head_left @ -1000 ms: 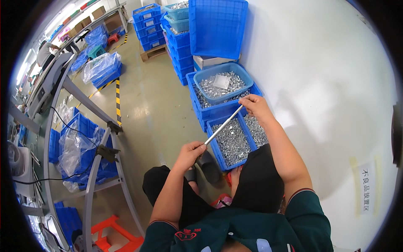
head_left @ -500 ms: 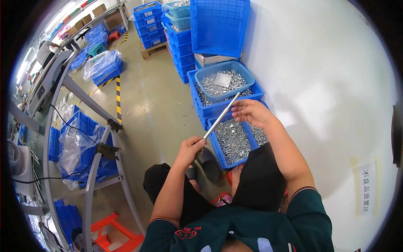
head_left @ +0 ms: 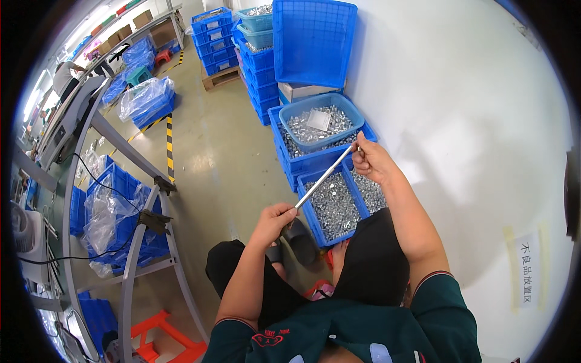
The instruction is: The person is sliding small metal collars or rings onto a thin metal rod.
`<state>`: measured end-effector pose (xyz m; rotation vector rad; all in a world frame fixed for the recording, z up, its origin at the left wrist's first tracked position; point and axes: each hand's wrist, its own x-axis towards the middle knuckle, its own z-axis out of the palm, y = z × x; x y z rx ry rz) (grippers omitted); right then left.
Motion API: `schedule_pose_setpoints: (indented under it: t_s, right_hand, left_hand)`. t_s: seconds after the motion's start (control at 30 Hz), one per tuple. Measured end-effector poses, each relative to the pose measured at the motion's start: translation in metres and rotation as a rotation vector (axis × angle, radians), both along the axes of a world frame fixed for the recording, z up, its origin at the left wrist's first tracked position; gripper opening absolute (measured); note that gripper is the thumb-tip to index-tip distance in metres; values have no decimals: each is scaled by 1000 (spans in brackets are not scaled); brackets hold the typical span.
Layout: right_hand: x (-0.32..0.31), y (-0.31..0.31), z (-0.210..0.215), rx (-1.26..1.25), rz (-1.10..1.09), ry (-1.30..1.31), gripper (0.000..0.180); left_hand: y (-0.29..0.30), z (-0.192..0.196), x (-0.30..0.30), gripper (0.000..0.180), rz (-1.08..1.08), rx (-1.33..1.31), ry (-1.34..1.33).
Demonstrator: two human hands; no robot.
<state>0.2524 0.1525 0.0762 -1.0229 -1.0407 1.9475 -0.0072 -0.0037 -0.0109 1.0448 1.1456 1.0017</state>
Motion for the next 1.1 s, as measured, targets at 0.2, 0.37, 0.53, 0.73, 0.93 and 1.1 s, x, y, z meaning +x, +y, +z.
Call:
schedule_pose_setpoints:
  t_s: [0.2, 0.37, 0.53, 0.73, 0.93, 1.1]
  right_hand:
    - [-1, 2, 1, -87, -80, -37, 30]
    - [-2, -2, 4, -48, -46, -27, 17]
    - [3, -2, 6, -108, -38, 174, 14]
    - [5, -9, 8, -144, 43, 308, 13]
    - [5, -16, 18, -20, 49, 128, 14]
    - [-1, -31, 25, 90, 45, 14, 23]
  left_hand:
    - [-2, 6, 0, 21, 10, 22, -17]
    - [-2, 9, 0, 21, 4, 42, -38]
    - [-4, 9, 2, 21, 6, 44, -23]
    - [-8, 12, 5, 22, -6, 31, -55]
    - [-10, 6, 3, 22, -27, 22, -58]
    - [-14, 13, 3, 21, -29, -22, -71]
